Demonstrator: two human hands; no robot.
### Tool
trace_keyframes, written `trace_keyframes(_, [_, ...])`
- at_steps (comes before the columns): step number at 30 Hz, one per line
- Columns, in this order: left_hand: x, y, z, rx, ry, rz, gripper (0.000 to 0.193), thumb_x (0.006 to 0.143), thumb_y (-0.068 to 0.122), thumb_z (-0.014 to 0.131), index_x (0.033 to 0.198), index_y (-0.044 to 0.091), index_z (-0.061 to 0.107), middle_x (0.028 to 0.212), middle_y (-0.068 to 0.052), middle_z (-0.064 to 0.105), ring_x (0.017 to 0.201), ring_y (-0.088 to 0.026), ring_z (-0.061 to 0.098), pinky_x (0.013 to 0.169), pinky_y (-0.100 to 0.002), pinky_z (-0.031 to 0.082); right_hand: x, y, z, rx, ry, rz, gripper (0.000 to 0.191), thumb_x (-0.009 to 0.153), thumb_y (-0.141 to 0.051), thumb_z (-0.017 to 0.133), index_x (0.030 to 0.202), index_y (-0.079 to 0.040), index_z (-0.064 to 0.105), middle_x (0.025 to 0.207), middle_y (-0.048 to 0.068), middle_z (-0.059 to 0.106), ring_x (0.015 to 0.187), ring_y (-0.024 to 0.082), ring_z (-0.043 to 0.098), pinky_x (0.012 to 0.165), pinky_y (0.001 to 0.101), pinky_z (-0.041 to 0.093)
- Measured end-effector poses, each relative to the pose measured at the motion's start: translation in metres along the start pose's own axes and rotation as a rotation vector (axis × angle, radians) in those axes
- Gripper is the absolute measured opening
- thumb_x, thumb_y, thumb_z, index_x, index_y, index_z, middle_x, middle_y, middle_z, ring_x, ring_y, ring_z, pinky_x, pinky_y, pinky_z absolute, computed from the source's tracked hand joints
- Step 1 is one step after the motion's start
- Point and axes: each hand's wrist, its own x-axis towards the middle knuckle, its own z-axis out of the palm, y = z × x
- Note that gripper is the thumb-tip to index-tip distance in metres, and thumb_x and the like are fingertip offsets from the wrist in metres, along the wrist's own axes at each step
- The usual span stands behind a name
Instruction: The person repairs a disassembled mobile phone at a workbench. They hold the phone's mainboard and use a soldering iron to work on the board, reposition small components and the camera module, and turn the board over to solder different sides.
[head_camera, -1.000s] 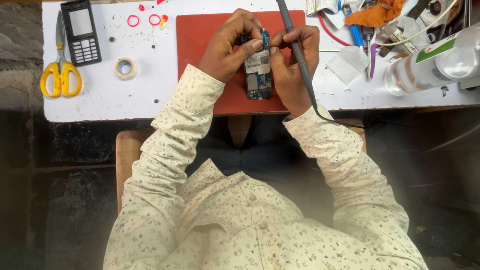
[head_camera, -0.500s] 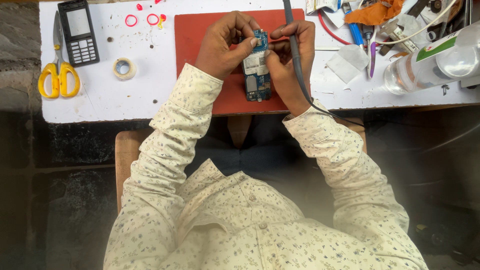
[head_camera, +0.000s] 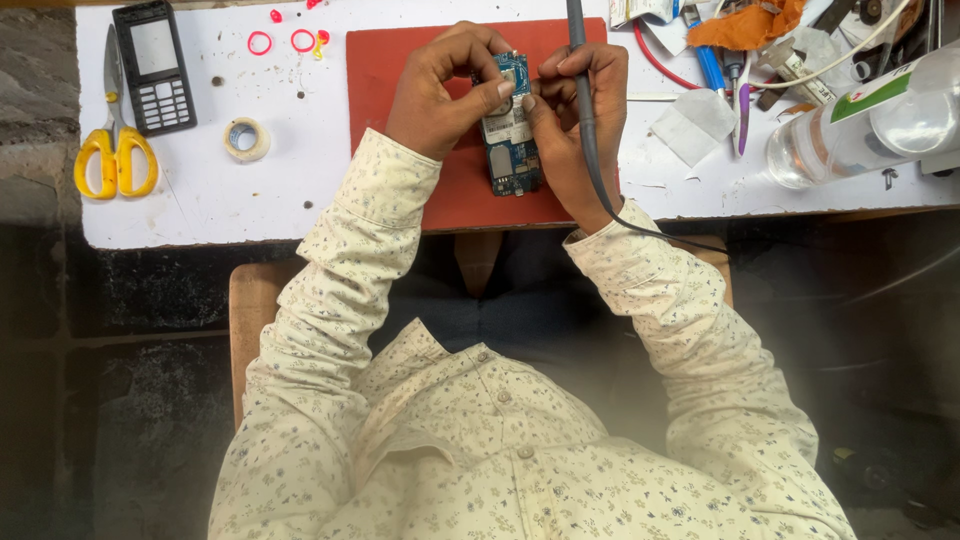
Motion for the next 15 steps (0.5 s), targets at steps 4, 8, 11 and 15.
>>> trace_keyframes(4, [-0.0002, 0.0035, 0.0038, 0.052, 0.008, -0.041, 0.020, 0.098, 0.019, 0.080, 0.095, 0.007, 0.065, 0.100, -0.003, 0.069, 0.094, -0.015, 0.065, 0.093, -0.033, 0.055, 0.0001, -0.0001, 0.0007, -0.032, 0.003, -0.018, 0.042, 0.103, 0.018, 0.064, 0.125, -0.010, 0.041, 0.116, 0.007, 0.053, 0.093, 0.007, 0.061, 0.083, 0.0202, 0.057])
trace_keyframes(8, [-0.0006, 0.0067, 0.0059, 0.100, 0.014, -0.090, 0.021, 0.099, 0.019, 0.079, 0.095, 0.006, 0.063, 0.088, -0.001, 0.070, 0.082, -0.011, 0.065, 0.078, -0.029, 0.055, 0.0005, 0.0003, 0.0016, -0.050, -0.001, -0.035, 0.042, 0.102, 0.017, 0.064, 0.125, -0.010, 0.041, 0.115, 0.007, 0.053, 0.091, 0.007, 0.061, 0.080, 0.0189, 0.056])
trace_keyframes(11, [-0.0002, 0.0067, 0.0056, 0.082, 0.024, -0.046, 0.018, 0.101, 0.016, 0.077, 0.098, 0.006, 0.062, 0.089, -0.002, 0.070, 0.082, -0.010, 0.067, 0.078, -0.028, 0.058, 0.0009, 0.0010, 0.0017, -0.038, -0.004, -0.026, 0.042, 0.103, 0.018, 0.064, 0.124, -0.010, 0.041, 0.115, 0.007, 0.053, 0.090, 0.007, 0.061, 0.080, 0.0187, 0.056])
trace_keyframes(15, [-0.0019, 0.0050, 0.0039, 0.043, 0.040, -0.038, 0.018, 0.104, 0.014, 0.074, 0.099, 0.006, 0.060, 0.090, -0.002, 0.070, 0.085, -0.010, 0.069, 0.083, -0.029, 0.061, 0.0000, 0.0005, 0.0025, -0.006, -0.004, -0.014, 0.042, 0.103, 0.018, 0.063, 0.125, -0.010, 0.041, 0.115, 0.007, 0.053, 0.093, 0.007, 0.060, 0.083, 0.0198, 0.056])
